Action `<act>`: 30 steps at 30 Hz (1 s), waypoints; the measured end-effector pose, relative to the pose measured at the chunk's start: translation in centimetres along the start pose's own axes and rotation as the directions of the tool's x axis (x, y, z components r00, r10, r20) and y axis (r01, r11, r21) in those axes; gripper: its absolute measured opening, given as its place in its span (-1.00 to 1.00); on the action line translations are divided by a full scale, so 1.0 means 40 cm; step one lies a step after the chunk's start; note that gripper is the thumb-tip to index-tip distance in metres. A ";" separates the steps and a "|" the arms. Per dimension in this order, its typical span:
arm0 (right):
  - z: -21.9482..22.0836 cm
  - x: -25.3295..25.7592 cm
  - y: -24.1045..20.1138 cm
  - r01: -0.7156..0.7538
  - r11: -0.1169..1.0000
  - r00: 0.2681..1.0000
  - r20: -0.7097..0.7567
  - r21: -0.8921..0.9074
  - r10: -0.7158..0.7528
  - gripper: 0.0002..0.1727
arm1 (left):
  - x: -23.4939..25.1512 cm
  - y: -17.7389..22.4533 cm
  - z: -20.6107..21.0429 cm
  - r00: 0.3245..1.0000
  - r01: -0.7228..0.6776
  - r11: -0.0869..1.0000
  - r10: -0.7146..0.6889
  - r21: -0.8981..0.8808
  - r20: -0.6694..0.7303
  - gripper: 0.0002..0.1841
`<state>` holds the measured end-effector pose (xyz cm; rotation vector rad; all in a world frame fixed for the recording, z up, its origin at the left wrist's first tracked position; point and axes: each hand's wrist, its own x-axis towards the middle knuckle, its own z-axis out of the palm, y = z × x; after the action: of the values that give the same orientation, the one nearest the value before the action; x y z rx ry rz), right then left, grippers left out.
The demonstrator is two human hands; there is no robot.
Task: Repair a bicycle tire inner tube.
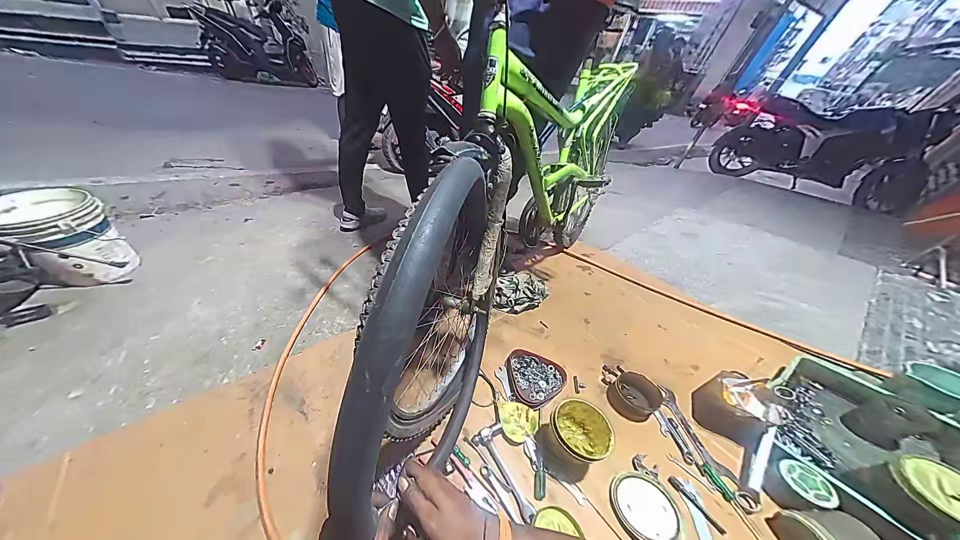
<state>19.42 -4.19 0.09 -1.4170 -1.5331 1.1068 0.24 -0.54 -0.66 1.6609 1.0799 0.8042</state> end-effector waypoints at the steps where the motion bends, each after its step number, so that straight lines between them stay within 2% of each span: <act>1: -0.001 0.001 0.000 0.002 1.000 1.000 -0.001 0.018 -0.002 -0.55 | 0.002 0.003 0.000 1.000 0.000 1.000 0.000 -0.010 0.007 -0.69; 6: 0.005 0.003 0.003 0.023 0.995 0.999 -0.043 0.100 -0.019 -0.56 | 0.007 0.094 0.013 0.988 0.154 0.985 -0.154 -0.077 0.005 -0.68; 11: 0.009 0.000 0.006 -0.023 0.991 0.998 -0.058 0.130 0.030 -0.53 | -0.002 0.021 0.020 0.998 0.024 0.997 -0.028 -0.078 -0.051 -0.73; 14: 0.021 -0.004 0.008 -0.034 0.969 0.997 -0.063 0.243 0.051 -0.51 | -0.014 0.020 0.019 0.992 0.053 0.998 -0.050 0.021 -0.113 -0.60; 16: 0.025 -0.006 0.013 -0.020 0.962 0.998 -0.047 0.274 0.035 -0.51 | -0.016 0.019 0.015 0.992 0.074 0.995 -0.067 0.061 -0.107 -0.59; 23: 0.014 -0.002 0.005 -0.034 0.981 0.999 -0.036 0.192 0.042 -0.52 | -0.007 0.022 0.017 0.997 0.027 0.998 -0.030 -0.048 -0.076 -0.75; 30: 0.017 0.000 0.009 0.003 0.993 1.000 -0.031 0.120 0.001 -0.52 | -0.012 0.016 0.009 0.996 0.059 0.997 -0.062 -0.044 -0.067 -0.72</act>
<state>18.91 -4.25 -0.47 -1.3460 -1.4215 1.1510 0.56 -1.23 -0.16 1.5680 1.1477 0.8443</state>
